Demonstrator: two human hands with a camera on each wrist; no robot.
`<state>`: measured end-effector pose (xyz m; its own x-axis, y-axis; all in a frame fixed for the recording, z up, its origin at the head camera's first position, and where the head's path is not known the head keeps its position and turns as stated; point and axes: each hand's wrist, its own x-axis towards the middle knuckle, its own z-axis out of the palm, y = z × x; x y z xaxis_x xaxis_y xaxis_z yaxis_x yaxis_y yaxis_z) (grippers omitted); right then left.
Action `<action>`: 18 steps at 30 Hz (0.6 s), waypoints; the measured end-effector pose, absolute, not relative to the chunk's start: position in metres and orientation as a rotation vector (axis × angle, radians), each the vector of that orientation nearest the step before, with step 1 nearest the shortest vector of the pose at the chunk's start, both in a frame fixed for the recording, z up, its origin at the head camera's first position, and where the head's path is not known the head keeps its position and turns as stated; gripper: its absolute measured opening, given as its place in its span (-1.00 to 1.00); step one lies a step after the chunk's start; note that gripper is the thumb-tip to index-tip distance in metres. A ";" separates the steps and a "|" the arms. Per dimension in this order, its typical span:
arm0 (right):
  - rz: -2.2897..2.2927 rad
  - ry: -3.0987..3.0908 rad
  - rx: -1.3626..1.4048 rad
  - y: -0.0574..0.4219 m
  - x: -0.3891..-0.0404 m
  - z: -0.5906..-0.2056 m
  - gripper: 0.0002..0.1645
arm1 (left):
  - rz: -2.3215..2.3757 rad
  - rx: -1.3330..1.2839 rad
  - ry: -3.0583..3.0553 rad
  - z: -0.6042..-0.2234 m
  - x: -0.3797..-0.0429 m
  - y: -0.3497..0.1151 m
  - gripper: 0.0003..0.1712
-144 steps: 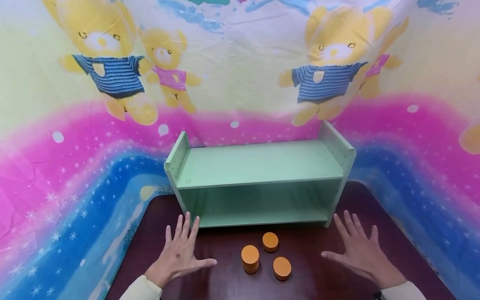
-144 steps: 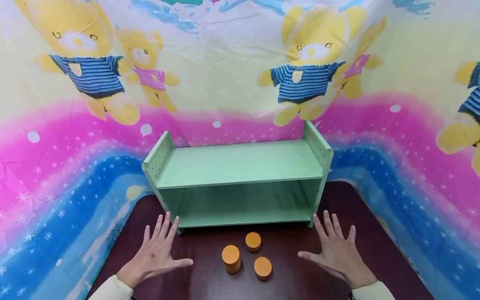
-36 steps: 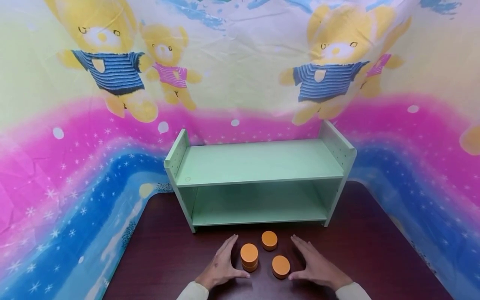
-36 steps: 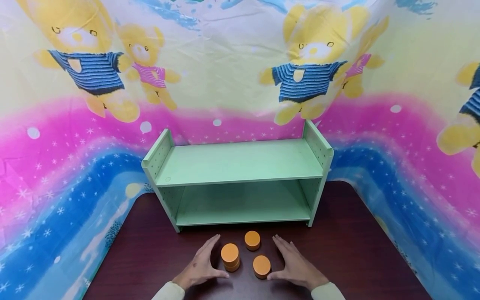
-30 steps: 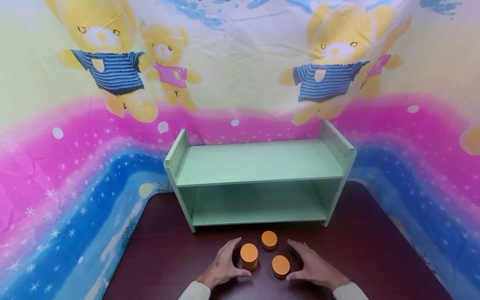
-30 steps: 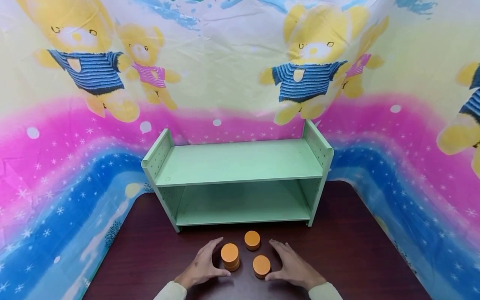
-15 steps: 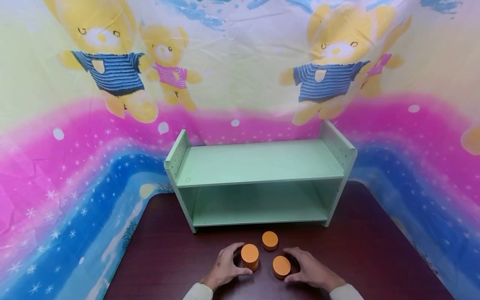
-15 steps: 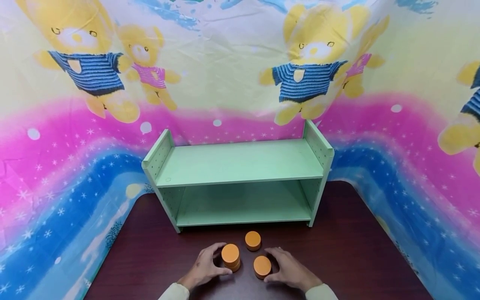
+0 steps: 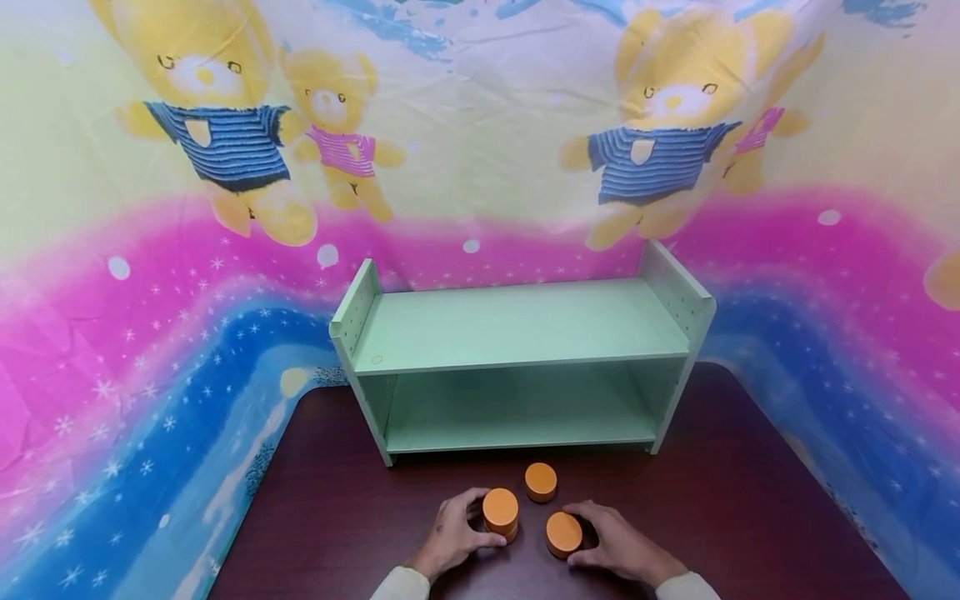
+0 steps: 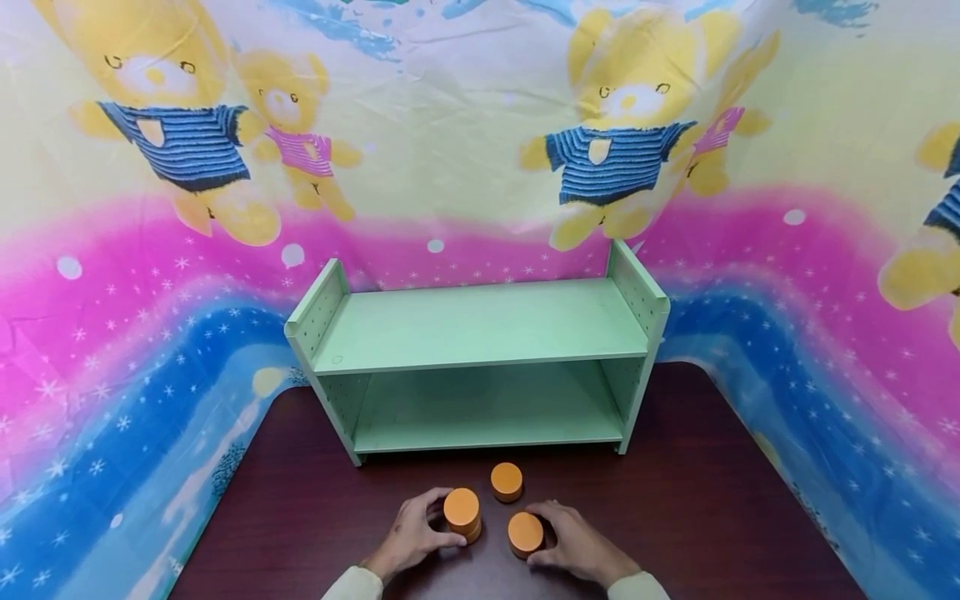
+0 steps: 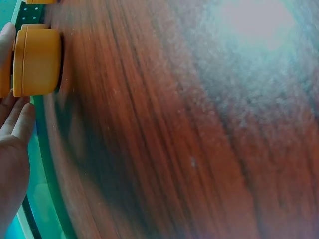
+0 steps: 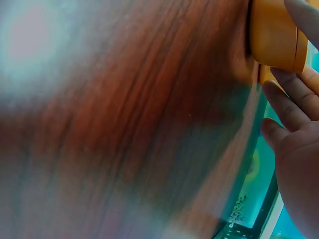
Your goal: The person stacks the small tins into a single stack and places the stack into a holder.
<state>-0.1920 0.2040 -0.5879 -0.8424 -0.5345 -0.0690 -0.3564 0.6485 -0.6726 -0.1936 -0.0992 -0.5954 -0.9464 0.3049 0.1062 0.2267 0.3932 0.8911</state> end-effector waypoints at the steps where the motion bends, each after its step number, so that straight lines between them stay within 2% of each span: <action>1: -0.992 2.603 -0.713 0.204 -0.192 -0.588 -0.12 | 1.623 0.492 2.561 -0.596 -0.194 -0.099 -0.23; 18: -1.091 2.597 -0.674 0.200 -0.193 -0.590 -0.20 | 1.724 0.447 2.525 -0.598 -0.191 -0.097 -0.27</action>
